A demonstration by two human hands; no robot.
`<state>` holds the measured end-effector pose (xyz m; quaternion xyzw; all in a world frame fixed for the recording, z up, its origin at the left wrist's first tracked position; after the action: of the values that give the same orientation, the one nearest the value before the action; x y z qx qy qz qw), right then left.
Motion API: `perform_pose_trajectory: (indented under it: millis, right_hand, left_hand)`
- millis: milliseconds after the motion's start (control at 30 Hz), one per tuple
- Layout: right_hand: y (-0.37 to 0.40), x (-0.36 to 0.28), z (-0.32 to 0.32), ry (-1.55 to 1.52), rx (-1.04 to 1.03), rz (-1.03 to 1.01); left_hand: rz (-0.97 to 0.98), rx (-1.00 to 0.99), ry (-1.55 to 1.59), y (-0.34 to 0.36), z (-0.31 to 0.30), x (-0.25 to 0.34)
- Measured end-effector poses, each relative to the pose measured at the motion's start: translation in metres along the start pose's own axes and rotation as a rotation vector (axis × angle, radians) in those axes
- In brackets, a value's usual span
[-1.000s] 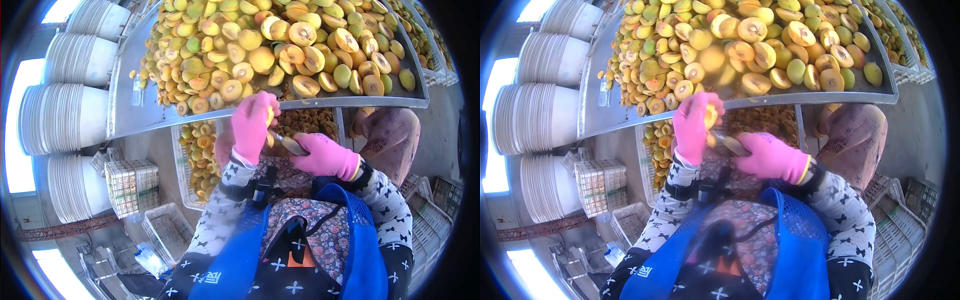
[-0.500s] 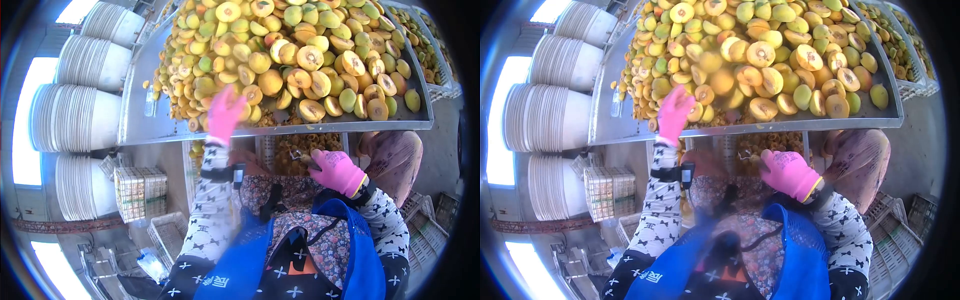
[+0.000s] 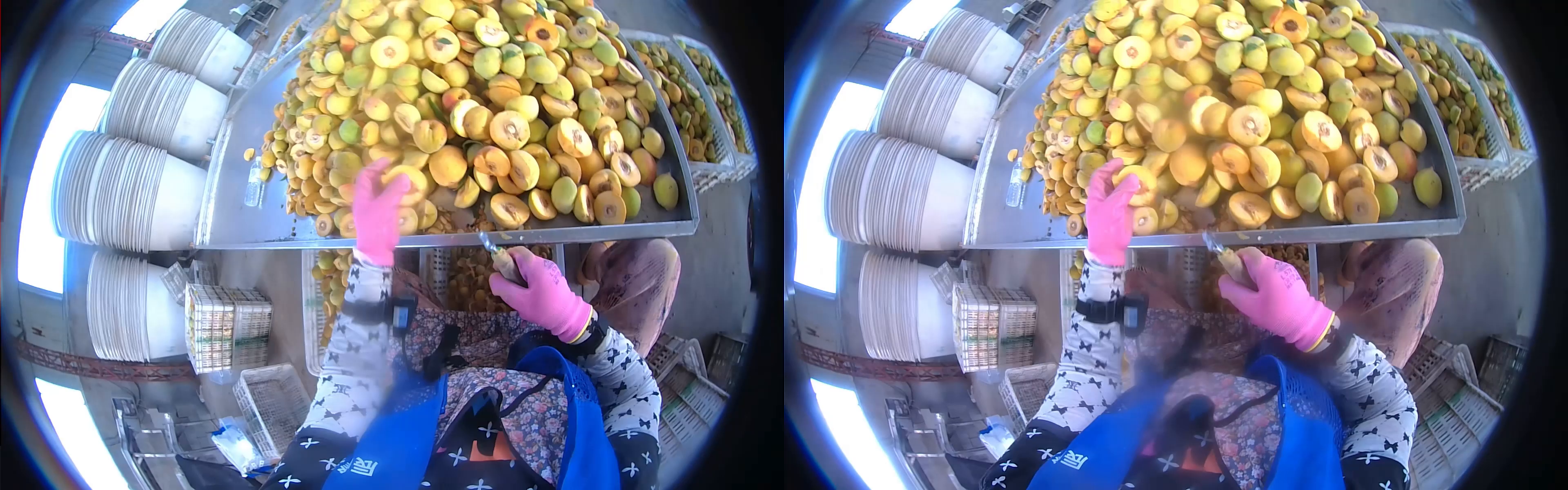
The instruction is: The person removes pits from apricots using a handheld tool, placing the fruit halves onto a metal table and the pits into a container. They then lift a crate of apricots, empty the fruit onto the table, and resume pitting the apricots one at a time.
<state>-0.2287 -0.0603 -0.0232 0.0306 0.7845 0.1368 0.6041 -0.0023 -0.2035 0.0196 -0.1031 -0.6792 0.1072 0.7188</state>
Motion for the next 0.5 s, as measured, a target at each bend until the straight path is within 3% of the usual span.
perform_pose_trajectory:
  millis: [100,167,300,333,400,467,500]
  right_hand:
    - [-0.003,-0.025,-0.004,-0.193,0.086,-0.006]
    - [-0.013,-0.032,-0.008,-0.276,0.213,0.008]
    - [-0.034,-0.045,-0.018,-0.140,0.162,-0.069]
    - [-0.037,-0.044,-0.011,-0.506,-0.049,0.050]
    - [-0.031,-0.052,-0.030,-0.126,0.304,-0.180]
    - [-0.011,-0.069,-0.038,0.169,0.594,-0.398]
    - [-0.005,-0.073,-0.034,0.237,0.571,-0.414]
  left_hand:
    - [-0.167,0.037,0.439,0.028,0.032,0.000]
    - [-0.236,-0.042,0.468,0.047,0.056,0.003]
    - [-0.383,-0.161,0.647,0.081,0.104,0.022]
    - [-0.400,-0.341,0.663,0.083,0.105,0.021]
    - [-0.082,-0.451,0.074,0.079,0.096,0.027]
    - [0.122,-0.438,-0.226,0.077,0.093,0.039]
    - [0.168,-0.380,-0.229,0.075,0.091,0.044]
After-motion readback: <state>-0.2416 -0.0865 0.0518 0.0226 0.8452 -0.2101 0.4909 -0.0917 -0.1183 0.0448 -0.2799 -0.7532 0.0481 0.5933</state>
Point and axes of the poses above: each hand's wrist, its own y-axis away from the middle knuckle, its own z-axis out of the palm, x = y × z, the point moved 7 cm from there along -y, towards the middle knuckle, and after that the axes turned 13 degrees about z, right-handed, at the moved point
